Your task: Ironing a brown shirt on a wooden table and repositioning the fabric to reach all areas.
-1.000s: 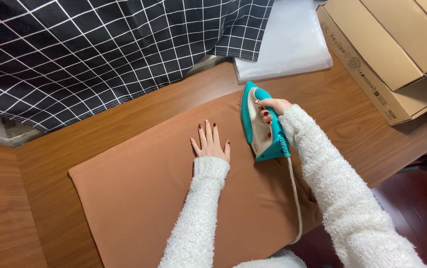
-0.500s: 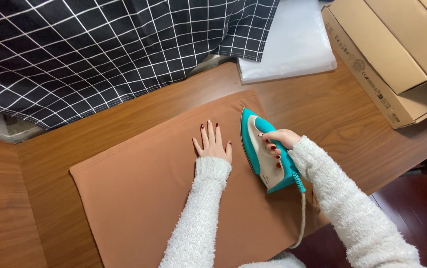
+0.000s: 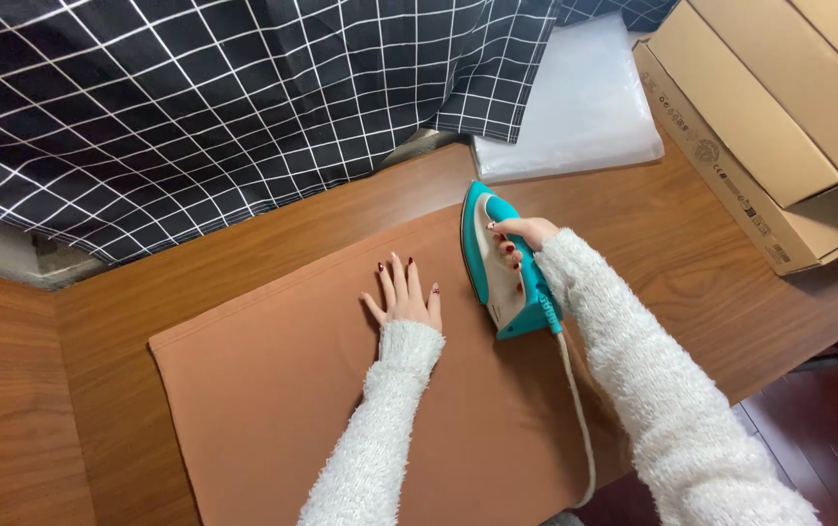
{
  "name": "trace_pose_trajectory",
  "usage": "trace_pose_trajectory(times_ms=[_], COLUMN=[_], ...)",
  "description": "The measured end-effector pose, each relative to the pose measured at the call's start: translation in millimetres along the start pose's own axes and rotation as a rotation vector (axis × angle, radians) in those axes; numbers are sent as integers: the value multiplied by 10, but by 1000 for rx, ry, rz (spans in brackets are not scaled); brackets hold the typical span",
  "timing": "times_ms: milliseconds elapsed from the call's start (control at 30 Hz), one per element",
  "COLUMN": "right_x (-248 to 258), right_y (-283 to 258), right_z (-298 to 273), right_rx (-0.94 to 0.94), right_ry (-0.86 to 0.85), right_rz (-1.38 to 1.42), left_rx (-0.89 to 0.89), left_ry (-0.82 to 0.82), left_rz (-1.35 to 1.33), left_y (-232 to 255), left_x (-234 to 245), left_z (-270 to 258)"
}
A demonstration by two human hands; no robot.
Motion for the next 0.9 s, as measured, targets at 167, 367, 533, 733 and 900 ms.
trace_pose_trajectory(times_ms=[167,367,533,733,900], right_x=[-259,-61,-169,-184,-120], right_y=[145,595,342,2,-180], right_z=[-799,-662,-422,230,572], right_rx=[-28,-113,-96,-30,41], right_ry=[44,33,6,-38,-63], right_rz=[-82,-35,-61,-38,-30], left_rx=[80,80,71,77,79], left_ry=[12,16,50,80,48], left_rz=[44,108,100,115,93], left_y=[-290,-382,-377,-393,-384], left_x=[170,147,174,136,153], left_z=[-115,-216,-226,-176,-175])
Point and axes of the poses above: each hand's wrist, its own z-axis towards the middle knuckle, its own x-axis out of the back of the hand, y = z × x, the point moved 4 cm from there along z, towards the middle knuckle, and after that the axes turned 1 degree about -z, right-handed, at the moved point
